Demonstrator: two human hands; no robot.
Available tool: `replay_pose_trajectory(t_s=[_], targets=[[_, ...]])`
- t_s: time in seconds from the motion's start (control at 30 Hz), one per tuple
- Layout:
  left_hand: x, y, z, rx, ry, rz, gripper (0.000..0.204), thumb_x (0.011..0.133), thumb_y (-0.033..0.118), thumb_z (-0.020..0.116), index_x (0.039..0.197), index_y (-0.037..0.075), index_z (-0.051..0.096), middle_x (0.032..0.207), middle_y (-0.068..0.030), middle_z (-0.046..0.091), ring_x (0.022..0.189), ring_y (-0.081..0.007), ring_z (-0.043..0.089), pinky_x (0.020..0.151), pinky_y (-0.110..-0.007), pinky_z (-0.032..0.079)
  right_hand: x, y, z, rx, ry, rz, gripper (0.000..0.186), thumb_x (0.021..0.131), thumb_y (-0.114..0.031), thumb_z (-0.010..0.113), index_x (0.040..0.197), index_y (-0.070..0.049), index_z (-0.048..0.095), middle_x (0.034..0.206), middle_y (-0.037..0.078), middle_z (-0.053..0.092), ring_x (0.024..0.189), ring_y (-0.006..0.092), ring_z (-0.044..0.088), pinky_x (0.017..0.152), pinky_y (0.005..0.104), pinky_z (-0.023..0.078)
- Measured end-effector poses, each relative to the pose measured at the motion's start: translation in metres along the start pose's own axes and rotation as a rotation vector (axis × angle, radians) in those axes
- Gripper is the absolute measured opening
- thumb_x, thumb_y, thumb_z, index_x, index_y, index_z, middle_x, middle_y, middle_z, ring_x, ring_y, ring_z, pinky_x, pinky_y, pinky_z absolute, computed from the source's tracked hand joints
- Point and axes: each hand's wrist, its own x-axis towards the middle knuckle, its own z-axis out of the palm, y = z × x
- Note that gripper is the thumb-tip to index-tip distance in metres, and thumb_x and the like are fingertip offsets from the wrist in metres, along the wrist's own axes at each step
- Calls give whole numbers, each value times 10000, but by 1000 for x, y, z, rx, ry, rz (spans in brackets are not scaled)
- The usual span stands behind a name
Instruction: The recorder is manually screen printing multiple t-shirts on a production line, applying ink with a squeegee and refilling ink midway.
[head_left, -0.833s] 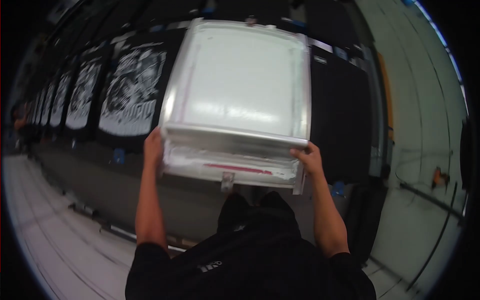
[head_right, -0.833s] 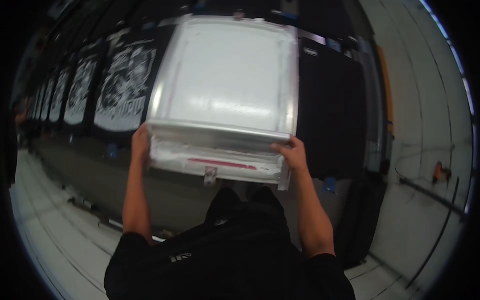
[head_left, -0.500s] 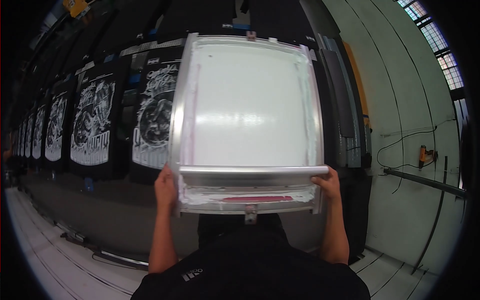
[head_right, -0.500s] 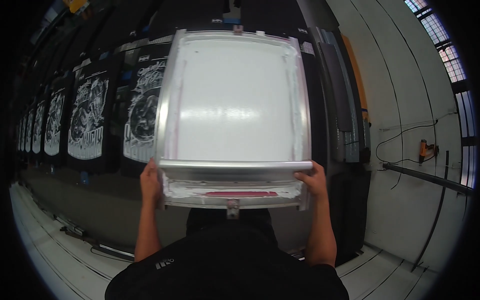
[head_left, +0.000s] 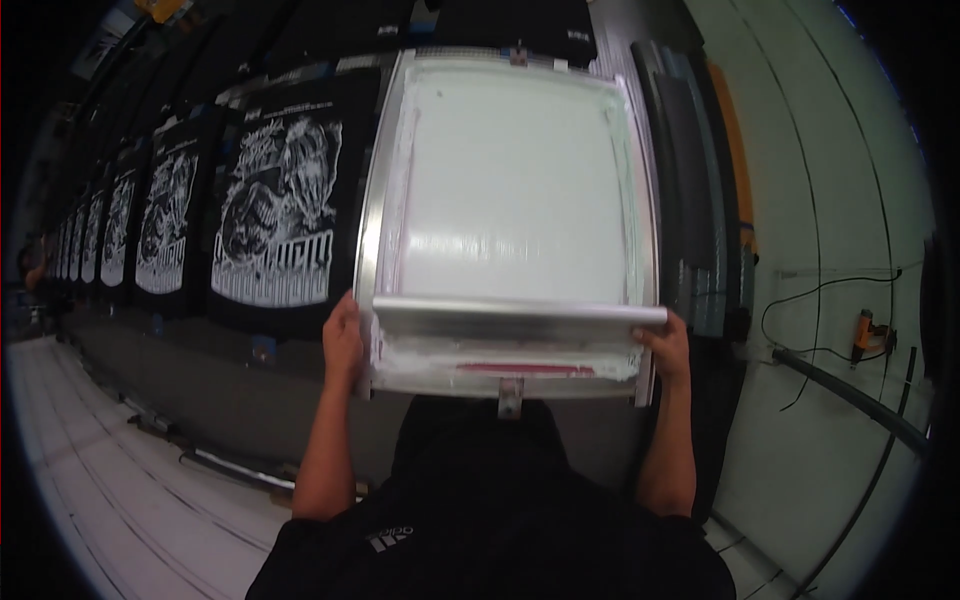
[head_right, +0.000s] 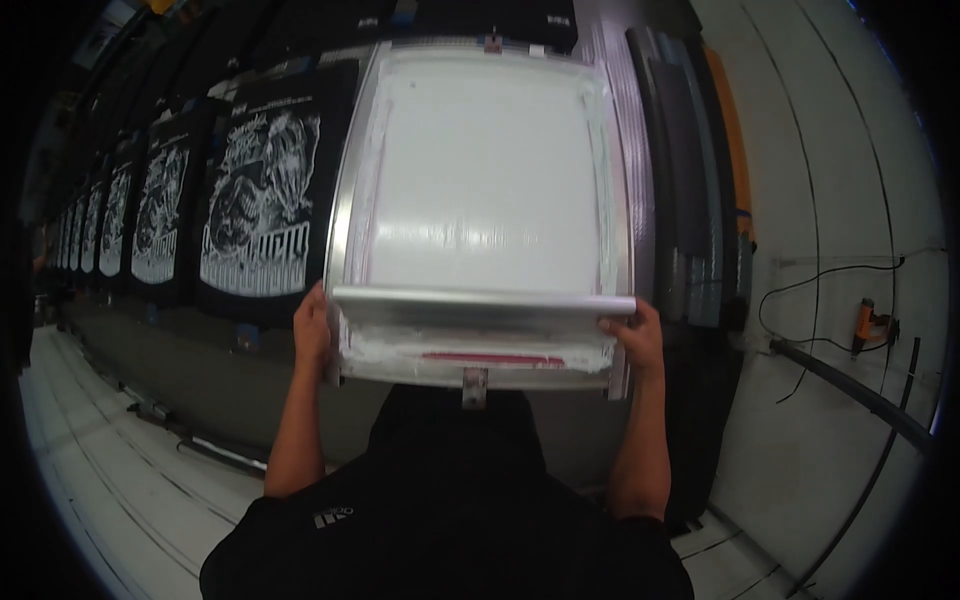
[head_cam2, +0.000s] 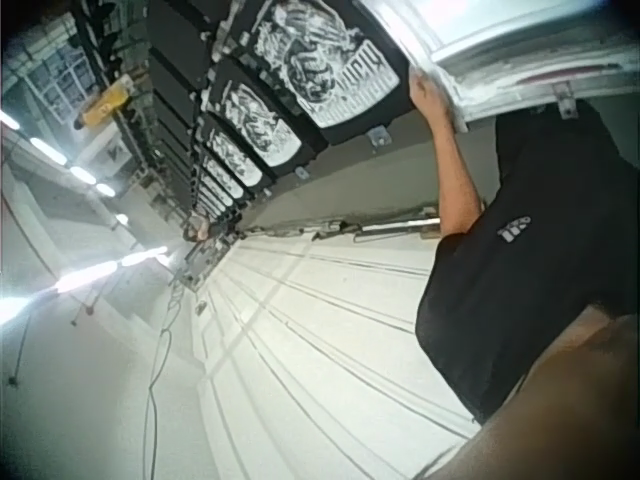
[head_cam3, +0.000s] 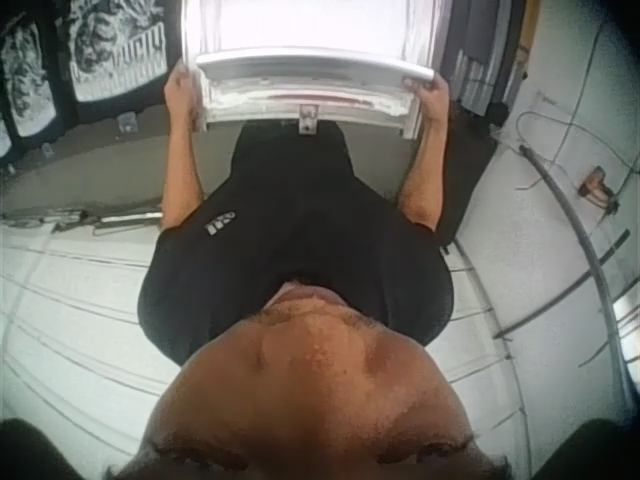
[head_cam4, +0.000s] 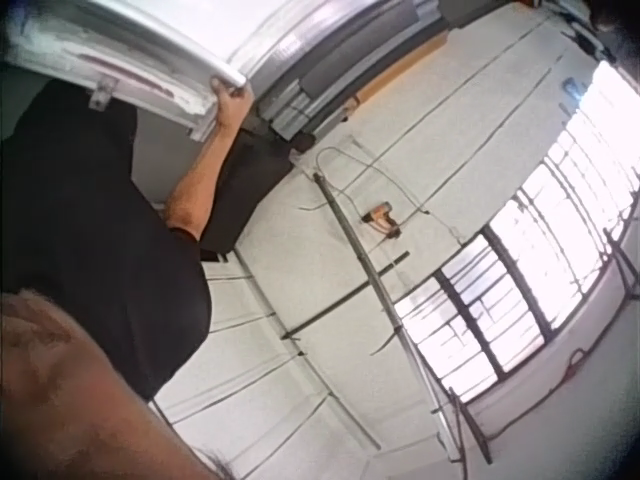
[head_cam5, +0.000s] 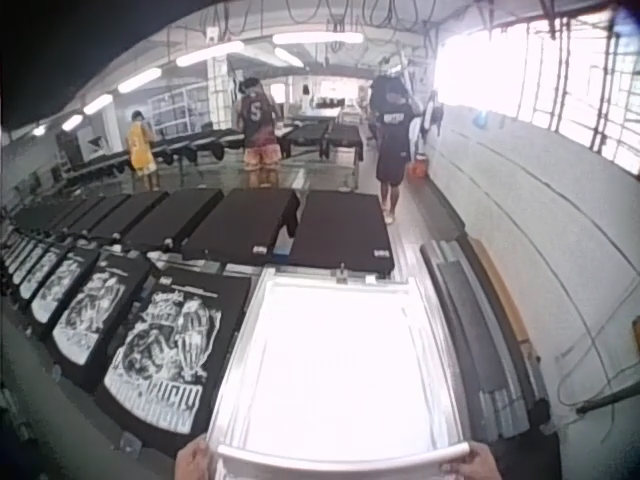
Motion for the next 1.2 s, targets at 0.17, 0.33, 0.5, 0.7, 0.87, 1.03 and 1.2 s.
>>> replay_pose_trajectory(t_s=[0.17, 0.33, 0.5, 0.7, 0.87, 1.03, 1.2], targets=[[23, -1, 2, -22, -8, -60, 428, 1040, 303, 497, 1326, -6, 578, 1242, -105, 653, 1148, -163, 574, 1021, -292, 414, 25, 12, -4, -78, -11, -18, 324, 713, -34, 793, 1019, -23, 685, 940, 47, 683, 889, 147, 642, 819, 327, 547], [36, 6, 8, -99, -27, -58, 463, 1039, 346, 509, 1319, -16, 579, 1204, -81, 656, 1097, -131, 568, 981, -260, 422, 31, 25, 5, 18, -27, -49, 313, 747, -35, 803, 1038, -11, 693, 940, 30, 689, 905, 127, 619, 841, 284, 491], [29, -1, 2, -91, -53, -10, 473, 1040, 368, 502, 1311, -10, 588, 1173, -81, 668, 1082, -127, 573, 969, -252, 423, 22, 31, 10, 28, -17, -51, 314, 749, -31, 806, 1041, -7, 695, 953, 27, 692, 911, 123, 614, 842, 278, 483], [24, -11, -3, -103, -79, 14, 475, 1037, 379, 504, 1305, -5, 587, 1149, -73, 670, 1044, -118, 573, 943, -255, 434, 22, 31, 8, 1, -50, -61, 313, 750, -27, 803, 1044, -12, 697, 957, 29, 693, 909, 126, 614, 868, 278, 474], [25, -5, 1, -39, -89, 20, 470, 1042, 372, 494, 1311, -5, 575, 1167, -66, 656, 1058, -118, 561, 957, -255, 425, 25, 31, 7, -21, -52, -49, 328, 738, -36, 810, 1045, -13, 697, 958, 30, 693, 918, 131, 617, 872, 289, 480], [25, -7, 0, 147, -71, 29, 484, 1045, 388, 479, 1318, -2, 564, 1210, -61, 635, 1094, -150, 550, 987, -268, 408, 17, 29, 11, -60, -29, 3, 332, 727, -36, 798, 1039, -3, 688, 945, 28, 687, 921, 130, 615, 857, 286, 488], [5, 49, -16, 436, -120, 427, 473, 903, 335, 683, 1271, 49, 605, 1129, -165, 657, 1070, -255, 617, 948, -318, 453, -9, -17, 10, -822, -219, -18, 275, 685, -32, 733, 946, -58, 650, 866, 55, 668, 831, 210, 640, 917, 381, 465]])
